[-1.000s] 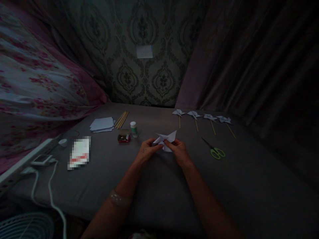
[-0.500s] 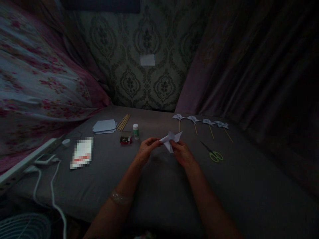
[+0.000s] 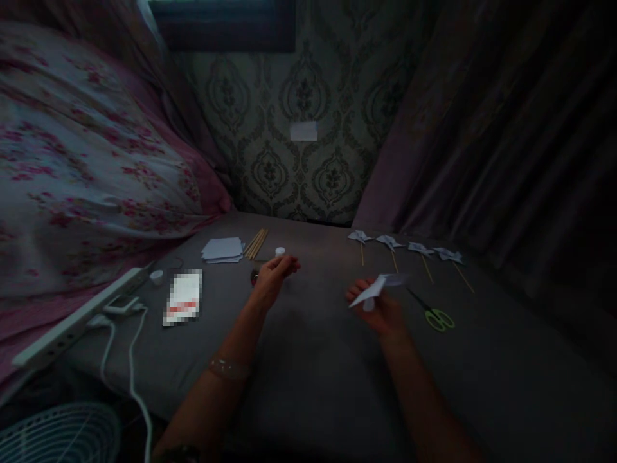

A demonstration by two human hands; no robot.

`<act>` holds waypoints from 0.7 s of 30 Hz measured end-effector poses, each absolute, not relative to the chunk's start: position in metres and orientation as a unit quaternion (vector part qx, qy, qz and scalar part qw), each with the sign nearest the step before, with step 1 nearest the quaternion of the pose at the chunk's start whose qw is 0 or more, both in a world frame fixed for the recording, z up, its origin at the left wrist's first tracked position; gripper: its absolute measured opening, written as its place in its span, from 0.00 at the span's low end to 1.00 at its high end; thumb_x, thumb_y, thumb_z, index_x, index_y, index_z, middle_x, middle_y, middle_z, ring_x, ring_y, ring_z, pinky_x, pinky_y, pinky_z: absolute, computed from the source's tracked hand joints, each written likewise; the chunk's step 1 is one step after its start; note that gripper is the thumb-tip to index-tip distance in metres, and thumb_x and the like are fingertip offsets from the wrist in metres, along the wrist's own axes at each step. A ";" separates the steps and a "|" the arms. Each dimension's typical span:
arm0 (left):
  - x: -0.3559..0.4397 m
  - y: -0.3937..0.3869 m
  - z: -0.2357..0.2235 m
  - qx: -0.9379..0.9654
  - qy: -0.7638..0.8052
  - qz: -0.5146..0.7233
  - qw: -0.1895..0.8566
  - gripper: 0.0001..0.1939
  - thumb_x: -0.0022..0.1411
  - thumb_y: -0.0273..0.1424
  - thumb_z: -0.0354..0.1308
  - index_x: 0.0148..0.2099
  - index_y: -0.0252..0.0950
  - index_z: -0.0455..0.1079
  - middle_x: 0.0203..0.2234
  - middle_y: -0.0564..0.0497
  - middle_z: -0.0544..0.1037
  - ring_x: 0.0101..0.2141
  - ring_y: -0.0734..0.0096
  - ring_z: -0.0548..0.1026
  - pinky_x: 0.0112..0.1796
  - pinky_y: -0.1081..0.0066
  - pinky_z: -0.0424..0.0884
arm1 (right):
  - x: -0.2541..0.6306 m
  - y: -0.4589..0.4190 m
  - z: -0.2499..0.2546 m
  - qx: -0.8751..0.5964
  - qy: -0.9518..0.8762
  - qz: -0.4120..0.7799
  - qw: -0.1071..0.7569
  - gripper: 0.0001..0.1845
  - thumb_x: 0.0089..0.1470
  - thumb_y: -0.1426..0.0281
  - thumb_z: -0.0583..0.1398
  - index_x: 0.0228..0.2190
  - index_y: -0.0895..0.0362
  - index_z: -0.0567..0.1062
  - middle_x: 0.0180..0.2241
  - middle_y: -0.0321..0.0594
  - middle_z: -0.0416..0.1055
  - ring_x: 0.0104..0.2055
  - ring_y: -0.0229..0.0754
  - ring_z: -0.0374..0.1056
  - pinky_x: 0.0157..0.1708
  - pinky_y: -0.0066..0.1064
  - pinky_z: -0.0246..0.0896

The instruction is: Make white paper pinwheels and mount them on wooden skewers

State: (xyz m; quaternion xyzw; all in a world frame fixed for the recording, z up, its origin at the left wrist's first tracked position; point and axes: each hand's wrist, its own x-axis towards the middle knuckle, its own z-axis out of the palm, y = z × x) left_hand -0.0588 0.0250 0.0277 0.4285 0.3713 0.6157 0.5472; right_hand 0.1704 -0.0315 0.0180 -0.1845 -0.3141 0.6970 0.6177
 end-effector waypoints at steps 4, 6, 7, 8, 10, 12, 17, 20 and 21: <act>-0.103 0.033 0.016 0.375 0.479 0.614 0.502 0.22 0.42 0.48 0.65 0.31 0.33 0.73 0.25 0.48 0.76 0.23 0.74 0.70 0.25 0.73 0.63 | 0.175 -0.037 0.021 -0.123 -0.283 0.653 0.692 0.14 0.29 0.65 0.71 0.19 0.48 0.71 0.19 0.28 0.62 0.22 0.34 0.54 0.29 0.34 0.55; -0.128 0.038 0.007 0.361 0.531 0.625 0.444 0.22 0.41 0.48 0.64 0.30 0.33 0.72 0.24 0.48 0.76 0.23 0.73 0.71 0.26 0.73 0.64 | 0.179 -0.038 0.021 -0.135 -0.279 0.617 0.724 0.12 0.32 0.64 0.69 0.21 0.47 0.71 0.20 0.27 0.62 0.22 0.34 0.53 0.31 0.35 0.54; -0.141 0.040 0.003 0.367 0.565 0.622 0.399 0.22 0.42 0.48 0.62 0.30 0.33 0.72 0.24 0.47 0.77 0.24 0.72 0.72 0.26 0.73 0.64 | 0.181 -0.038 0.020 -0.144 -0.276 0.602 0.735 0.10 0.34 0.63 0.68 0.21 0.46 0.72 0.21 0.27 0.62 0.22 0.34 0.53 0.31 0.35 0.54; -0.152 0.042 -0.001 0.390 0.597 0.609 0.348 0.23 0.44 0.49 0.60 0.30 0.33 0.72 0.26 0.45 0.77 0.26 0.70 0.73 0.27 0.72 0.64 | 0.183 -0.038 0.018 -0.150 -0.270 0.593 0.744 0.09 0.35 0.63 0.68 0.22 0.46 0.72 0.21 0.27 0.62 0.22 0.34 0.54 0.32 0.36 0.54; -0.173 0.048 -0.005 0.425 0.637 0.580 0.277 0.24 0.48 0.50 0.56 0.32 0.32 0.73 0.28 0.42 0.79 0.28 0.67 0.74 0.30 0.70 0.66 | 0.186 -0.038 0.013 -0.149 -0.250 0.589 0.754 0.08 0.36 0.65 0.67 0.22 0.45 0.72 0.21 0.27 0.63 0.23 0.34 0.55 0.34 0.37 0.54; -0.190 0.055 -0.005 0.445 0.654 0.560 0.246 0.24 0.49 0.48 0.54 0.32 0.30 0.73 0.29 0.41 0.79 0.30 0.65 0.74 0.32 0.69 0.66 | 0.188 -0.038 0.008 -0.146 -0.233 0.599 0.752 0.08 0.36 0.66 0.67 0.22 0.45 0.73 0.23 0.27 0.64 0.25 0.34 0.57 0.36 0.37 0.54; -0.209 0.080 -0.001 0.498 0.687 0.492 0.194 0.18 0.51 0.42 0.54 0.31 0.31 0.74 0.29 0.42 0.79 0.34 0.61 0.75 0.36 0.68 0.67 | 0.188 -0.034 -0.004 -0.146 -0.221 0.620 0.738 0.12 0.31 0.66 0.70 0.20 0.46 0.72 0.25 0.28 0.65 0.28 0.35 0.60 0.38 0.40 0.57; -0.211 0.095 -0.002 0.526 0.702 0.445 0.179 0.13 0.50 0.35 0.56 0.32 0.32 0.75 0.31 0.43 0.80 0.36 0.61 0.75 0.38 0.68 0.67 | 0.188 -0.030 -0.010 -0.156 -0.201 0.638 0.727 0.15 0.27 0.67 0.71 0.20 0.47 0.72 0.25 0.28 0.64 0.27 0.35 0.60 0.37 0.40 0.58; -0.210 0.100 -0.002 0.535 0.707 0.429 0.175 0.11 0.50 0.33 0.56 0.33 0.33 0.75 0.32 0.43 0.80 0.36 0.60 0.75 0.38 0.68 0.67 | 0.188 -0.029 -0.013 -0.164 -0.200 0.641 0.723 0.15 0.27 0.67 0.71 0.20 0.48 0.71 0.25 0.29 0.64 0.27 0.35 0.60 0.37 0.40 0.59</act>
